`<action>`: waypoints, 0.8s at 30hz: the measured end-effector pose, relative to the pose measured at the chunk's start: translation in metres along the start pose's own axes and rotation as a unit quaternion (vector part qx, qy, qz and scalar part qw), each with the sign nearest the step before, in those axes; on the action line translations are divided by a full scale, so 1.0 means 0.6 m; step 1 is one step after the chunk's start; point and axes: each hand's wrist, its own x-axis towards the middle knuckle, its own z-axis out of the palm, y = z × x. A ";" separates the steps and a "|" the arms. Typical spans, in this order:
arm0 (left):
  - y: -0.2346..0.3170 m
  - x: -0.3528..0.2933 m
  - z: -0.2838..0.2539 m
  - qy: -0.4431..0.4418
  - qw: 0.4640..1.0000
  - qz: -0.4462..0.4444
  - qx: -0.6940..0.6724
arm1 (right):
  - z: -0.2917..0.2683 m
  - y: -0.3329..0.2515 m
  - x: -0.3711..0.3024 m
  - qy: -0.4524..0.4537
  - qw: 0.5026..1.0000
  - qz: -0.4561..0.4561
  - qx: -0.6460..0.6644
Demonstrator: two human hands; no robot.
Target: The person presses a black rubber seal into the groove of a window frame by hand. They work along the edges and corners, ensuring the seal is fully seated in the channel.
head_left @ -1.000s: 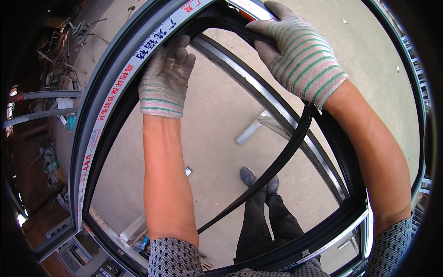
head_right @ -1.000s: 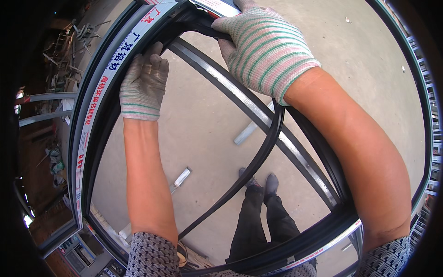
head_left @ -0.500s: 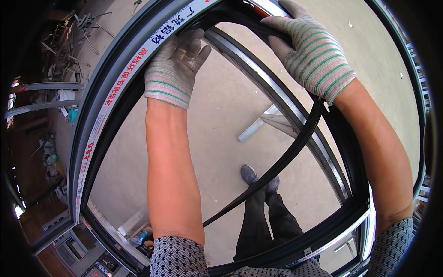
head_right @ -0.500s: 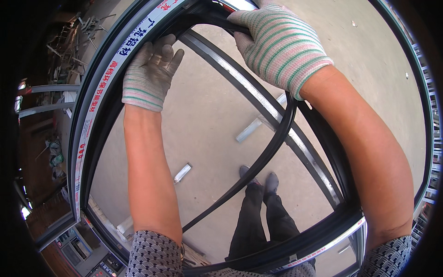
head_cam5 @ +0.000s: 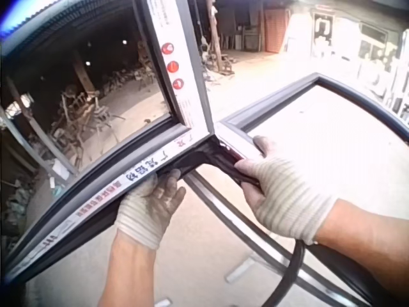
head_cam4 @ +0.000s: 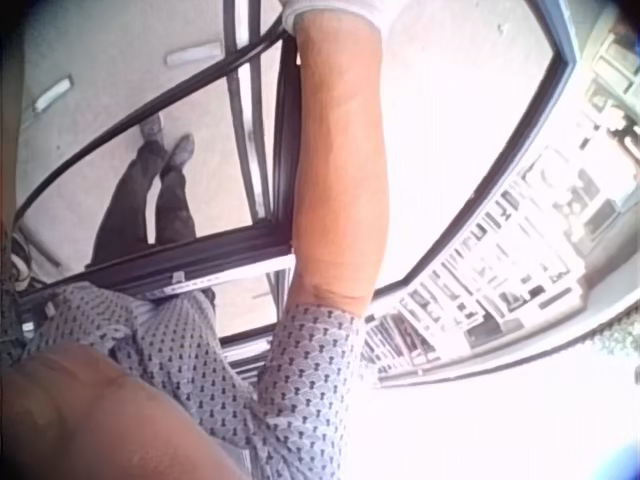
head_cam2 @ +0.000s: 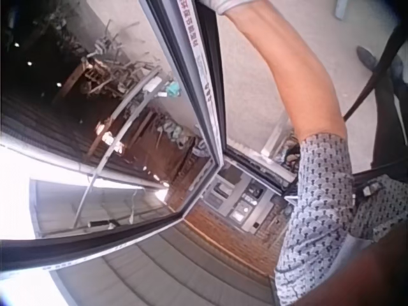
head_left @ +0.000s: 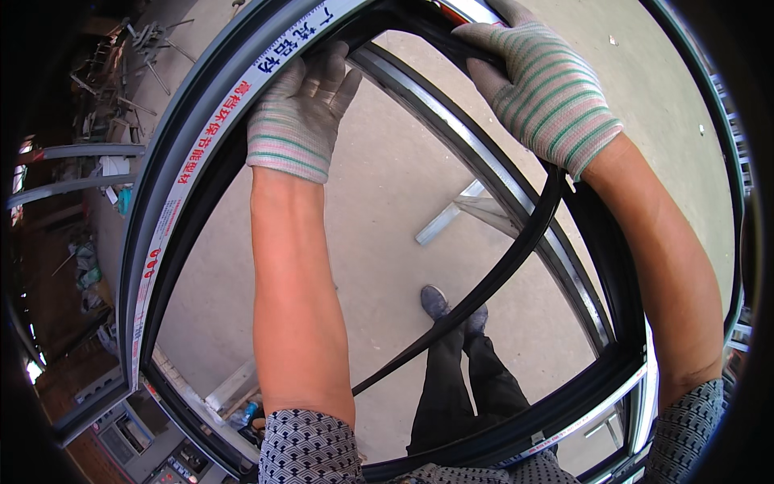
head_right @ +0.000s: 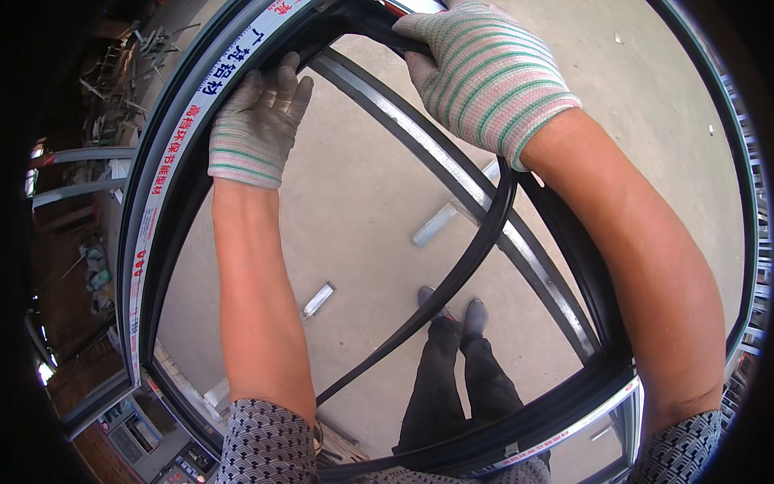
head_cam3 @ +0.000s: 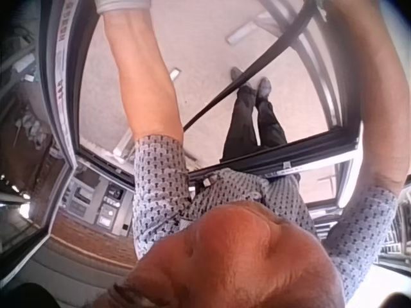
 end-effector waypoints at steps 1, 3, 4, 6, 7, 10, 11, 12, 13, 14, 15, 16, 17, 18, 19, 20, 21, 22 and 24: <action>0.000 0.000 0.000 0.006 1.000 -0.002 0.016 | 0.000 -0.001 0.002 0.002 0.999 0.022 0.027; 0.012 -0.003 -0.004 0.008 0.999 -0.015 0.029 | 0.002 -0.024 -0.008 0.017 0.998 0.036 0.057; 0.017 -0.005 -0.007 0.002 0.999 -0.029 0.024 | -0.003 -0.016 -0.004 0.000 0.997 0.048 0.053; 0.024 -0.007 -0.016 -0.003 0.999 -0.035 0.018 | -0.006 -0.028 0.002 -0.020 0.997 0.062 0.050; 0.027 -0.009 -0.021 -0.001 1.000 -0.026 0.016 | -0.010 -0.038 -0.002 -0.021 0.996 0.063 0.051; 0.018 -0.013 -0.007 0.001 0.999 -0.017 0.035 | -0.012 0.020 0.001 0.008 0.996 -0.069 -0.058; 0.021 -0.013 -0.009 0.003 0.999 -0.020 0.034 | -0.004 0.021 0.004 0.018 0.985 -0.137 -0.107; 0.025 -0.013 -0.013 0.005 0.999 -0.023 0.033 | -0.003 0.022 0.002 0.009 0.994 -0.091 -0.067; 0.027 -0.008 -0.016 -0.007 0.999 -0.034 0.011 | -0.005 0.022 0.001 0.001 0.999 -0.045 -0.028; 0.028 -0.004 -0.030 -0.025 0.999 -0.041 -0.007 | -0.004 -0.001 -0.001 -0.010 1.000 0.000 0.012; 0.029 0.002 -0.040 -0.046 0.998 -0.046 -0.025 | -0.004 -0.017 -0.006 -0.011 1.000 0.009 0.025; 0.031 0.005 -0.051 -0.067 0.996 -0.051 -0.042 | -0.004 -0.033 -0.013 -0.013 0.999 0.018 0.037; 0.025 -0.011 -0.029 -0.038 0.998 -0.041 -0.032 | -0.009 -0.024 -0.005 -0.020 0.999 0.033 0.012; 0.025 -0.011 -0.031 -0.034 0.998 -0.040 -0.046 | -0.011 -0.018 0.000 -0.027 0.998 0.049 -0.014; 0.024 -0.011 -0.036 -0.030 0.997 -0.039 -0.061 | -0.009 -0.012 0.001 -0.017 0.998 0.061 0.021; 0.025 -0.012 -0.046 -0.024 0.996 -0.037 -0.075 | -0.008 -0.026 -0.004 -0.010 0.991 0.080 0.108; 0.030 -0.013 -0.056 -0.020 0.993 -0.045 -0.106 | -0.010 -0.050 -0.014 -0.003 0.976 0.099 0.195; 0.037 -0.011 -0.067 -0.025 0.992 -0.040 -0.114 | -0.008 -0.052 -0.013 -0.005 0.978 0.089 0.186; 0.038 -0.008 -0.071 -0.041 0.989 -0.041 -0.136 | -0.009 -0.026 -0.004 -0.012 0.997 0.043 0.064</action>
